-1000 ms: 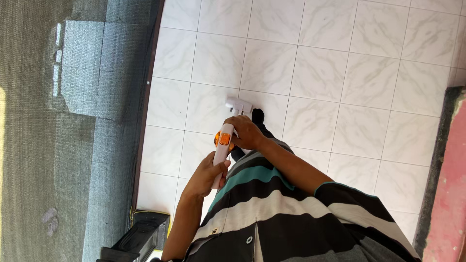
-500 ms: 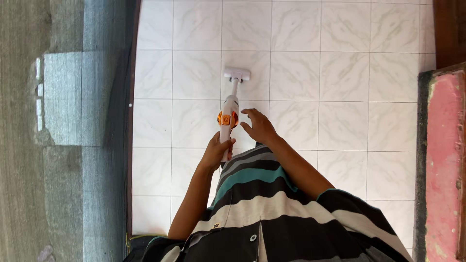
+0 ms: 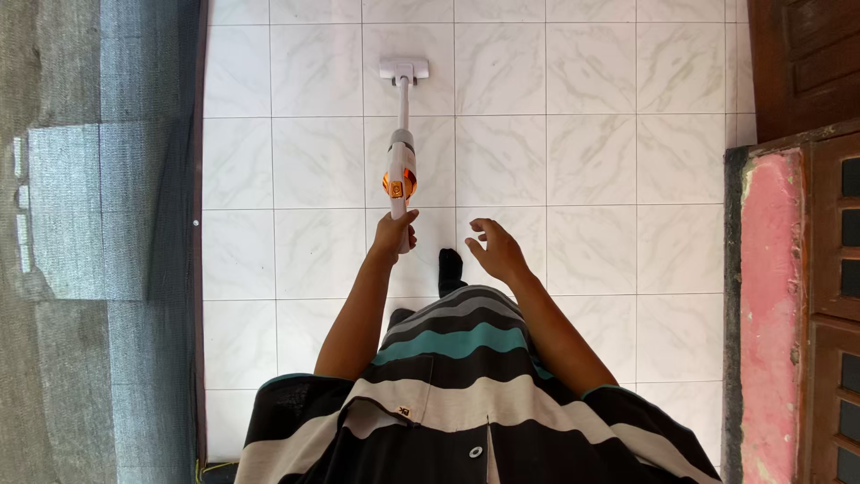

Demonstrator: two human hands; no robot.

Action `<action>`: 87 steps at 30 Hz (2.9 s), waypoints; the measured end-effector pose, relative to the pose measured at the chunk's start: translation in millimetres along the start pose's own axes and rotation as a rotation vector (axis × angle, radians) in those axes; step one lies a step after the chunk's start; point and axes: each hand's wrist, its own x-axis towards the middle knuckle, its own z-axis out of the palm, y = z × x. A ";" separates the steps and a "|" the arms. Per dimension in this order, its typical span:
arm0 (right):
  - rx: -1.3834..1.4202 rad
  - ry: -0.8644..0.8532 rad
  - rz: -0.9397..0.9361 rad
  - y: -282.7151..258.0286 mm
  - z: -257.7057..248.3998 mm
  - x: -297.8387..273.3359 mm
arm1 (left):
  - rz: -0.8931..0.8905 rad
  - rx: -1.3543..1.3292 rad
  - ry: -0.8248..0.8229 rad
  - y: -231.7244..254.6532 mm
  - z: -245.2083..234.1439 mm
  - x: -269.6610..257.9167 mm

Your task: The person vacuums the tiled floor using a vacuum cleaner.

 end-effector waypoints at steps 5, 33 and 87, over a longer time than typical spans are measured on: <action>0.026 -0.053 -0.082 3.3 13.8 -0.1 | 0.025 0.038 -0.014 -22.5 20.1 -43.0; -0.121 -0.151 -0.342 -11.3 -7.4 -113.5 | 0.103 0.050 -0.139 -89.9 61.4 -312.7; -0.122 -0.018 -0.328 240.4 -246.3 -164.9 | 0.187 -0.113 -0.180 -168.0 383.0 -271.7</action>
